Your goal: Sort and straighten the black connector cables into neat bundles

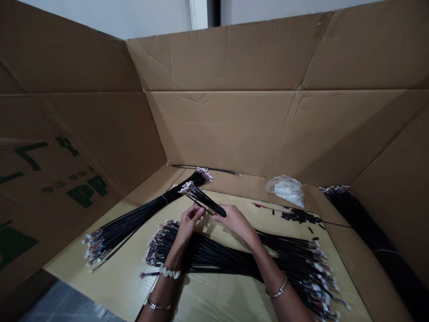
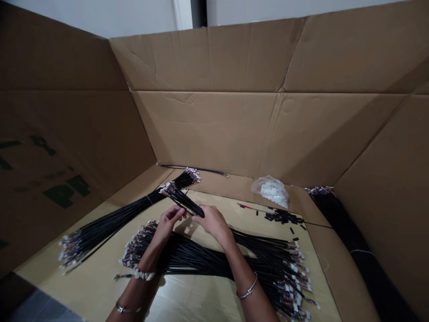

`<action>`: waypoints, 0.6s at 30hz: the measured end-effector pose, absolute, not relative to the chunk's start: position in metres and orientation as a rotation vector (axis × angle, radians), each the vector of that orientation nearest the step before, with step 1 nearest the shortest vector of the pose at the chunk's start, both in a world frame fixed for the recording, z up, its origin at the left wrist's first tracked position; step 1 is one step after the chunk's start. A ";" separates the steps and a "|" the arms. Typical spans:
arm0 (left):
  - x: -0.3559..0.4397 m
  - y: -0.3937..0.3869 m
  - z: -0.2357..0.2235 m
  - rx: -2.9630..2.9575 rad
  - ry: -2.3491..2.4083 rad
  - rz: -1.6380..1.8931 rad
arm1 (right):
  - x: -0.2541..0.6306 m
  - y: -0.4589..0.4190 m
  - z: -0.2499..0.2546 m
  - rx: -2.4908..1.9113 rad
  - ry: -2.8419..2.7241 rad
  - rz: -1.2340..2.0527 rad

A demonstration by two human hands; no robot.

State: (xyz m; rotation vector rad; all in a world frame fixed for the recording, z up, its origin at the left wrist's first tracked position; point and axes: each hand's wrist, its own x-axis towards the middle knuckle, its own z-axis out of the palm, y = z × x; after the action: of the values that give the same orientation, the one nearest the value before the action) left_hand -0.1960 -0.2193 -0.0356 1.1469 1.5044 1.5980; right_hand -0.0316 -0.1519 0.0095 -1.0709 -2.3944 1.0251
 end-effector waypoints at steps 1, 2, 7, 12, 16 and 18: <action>-0.196 -0.219 -0.036 1.155 1.500 1.577 | -0.032 -0.152 0.008 -1.040 -2.378 1.039; -0.196 -0.219 -0.037 1.162 1.493 1.557 | -0.032 -0.151 0.007 -1.019 -2.357 1.048; -0.194 -0.218 -0.038 1.174 1.492 1.550 | -0.036 -0.148 -0.004 -1.001 -2.373 1.072; -0.197 -0.217 -0.040 1.120 1.497 1.579 | -0.040 -0.151 -0.009 -1.066 -2.528 0.896; -0.199 -0.216 -0.043 1.063 1.534 1.579 | -0.044 -0.154 -0.005 -1.151 -2.612 0.698; -0.198 -0.216 -0.043 1.074 1.531 1.587 | -0.046 -0.154 -0.005 -1.178 -2.618 0.746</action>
State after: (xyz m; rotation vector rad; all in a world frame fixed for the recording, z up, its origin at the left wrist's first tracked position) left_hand -0.1982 -0.2157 -0.0425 1.0740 1.5309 1.5868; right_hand -0.0460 -0.1542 -0.0050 -1.1784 -2.6178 0.7459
